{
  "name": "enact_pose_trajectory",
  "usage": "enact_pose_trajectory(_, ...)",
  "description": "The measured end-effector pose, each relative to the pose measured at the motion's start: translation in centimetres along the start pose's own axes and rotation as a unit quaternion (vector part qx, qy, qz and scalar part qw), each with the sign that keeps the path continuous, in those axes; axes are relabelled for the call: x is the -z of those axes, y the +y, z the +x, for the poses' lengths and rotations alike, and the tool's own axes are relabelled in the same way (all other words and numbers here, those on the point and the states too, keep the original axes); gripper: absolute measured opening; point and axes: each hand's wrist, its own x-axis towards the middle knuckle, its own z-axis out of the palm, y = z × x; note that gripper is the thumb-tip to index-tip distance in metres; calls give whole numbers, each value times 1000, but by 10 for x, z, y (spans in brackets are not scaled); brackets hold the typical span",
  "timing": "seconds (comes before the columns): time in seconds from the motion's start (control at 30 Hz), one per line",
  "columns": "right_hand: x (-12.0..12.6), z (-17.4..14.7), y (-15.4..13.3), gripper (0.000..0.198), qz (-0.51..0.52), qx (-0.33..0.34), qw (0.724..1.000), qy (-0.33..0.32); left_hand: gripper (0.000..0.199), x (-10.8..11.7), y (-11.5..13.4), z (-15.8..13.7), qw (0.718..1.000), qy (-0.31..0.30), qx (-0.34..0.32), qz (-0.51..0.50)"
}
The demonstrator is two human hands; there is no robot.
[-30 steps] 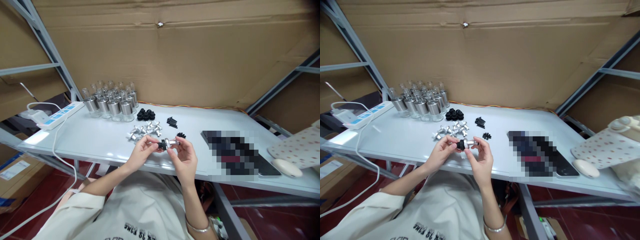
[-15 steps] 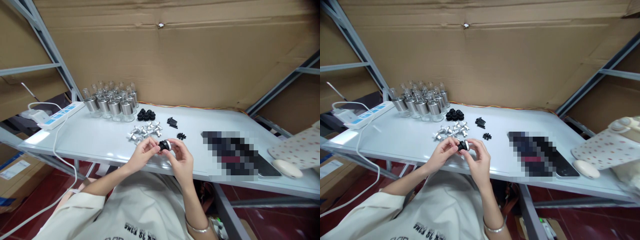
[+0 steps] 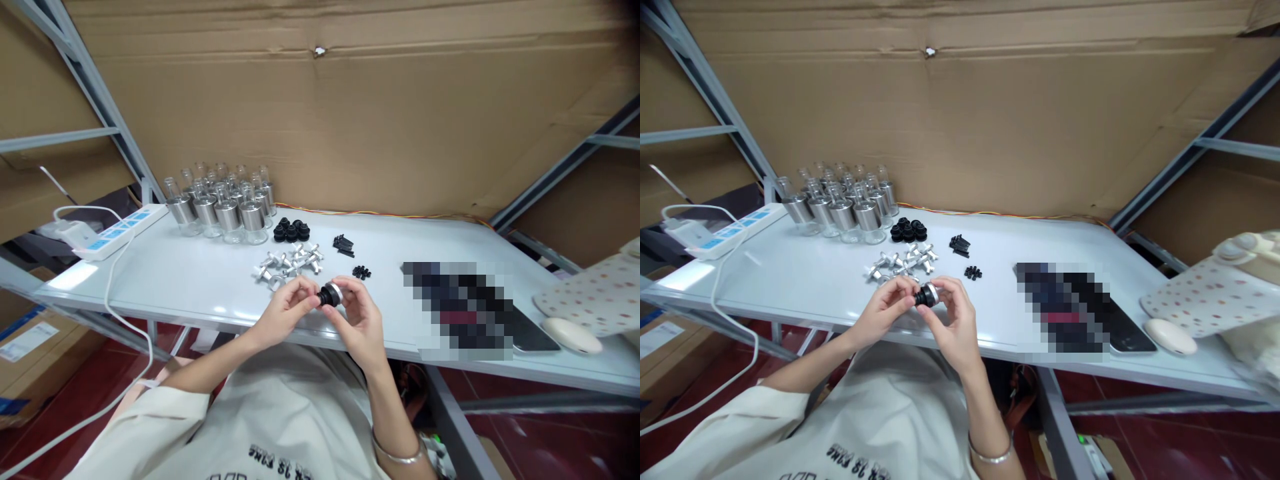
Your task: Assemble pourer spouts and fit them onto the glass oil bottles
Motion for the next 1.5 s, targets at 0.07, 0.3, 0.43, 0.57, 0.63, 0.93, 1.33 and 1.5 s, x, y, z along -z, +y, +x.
enact_pose_trajectory(0.07, -1, 0, 0, 27, 1, -13, 1000, 17, 30, 0, -1, -1, 1000, -9, -7, -15)
enact_pose_trajectory(0.3, 2, 4, -5, 35, 59, -50, 997, 17, 38, 1, -1, -3, 997, -40, 45, -55)
enact_pose_trajectory(0.43, 4, 6, -5, 33, 66, -42, 997, -12, 39, 3, 0, -4, 996, -77, 31, -44)
enact_pose_trajectory(0.57, 7, 7, -1, 29, 24, -26, 999, -9, 36, 2, -1, -5, 996, -67, 21, -64)
enact_pose_trajectory(0.63, 7, 7, -1, 29, -12, -25, 1000, 3, 37, 2, -2, -5, 996, -52, 25, -64)
enact_pose_trajectory(0.93, 2, -1, -2, 37, -2, -105, 991, -81, 41, 2, -7, -4, 999, -20, 18, -18)
enact_pose_trajectory(1.33, 2, -2, -8, 22, -33, -107, 986, -127, 35, -1, 1, -3, 995, -36, 9, 95)
enact_pose_trajectory(1.5, 2, -3, -8, 20, -26, -105, 985, -132, 31, -3, 1, -4, 992, -27, 22, 125)
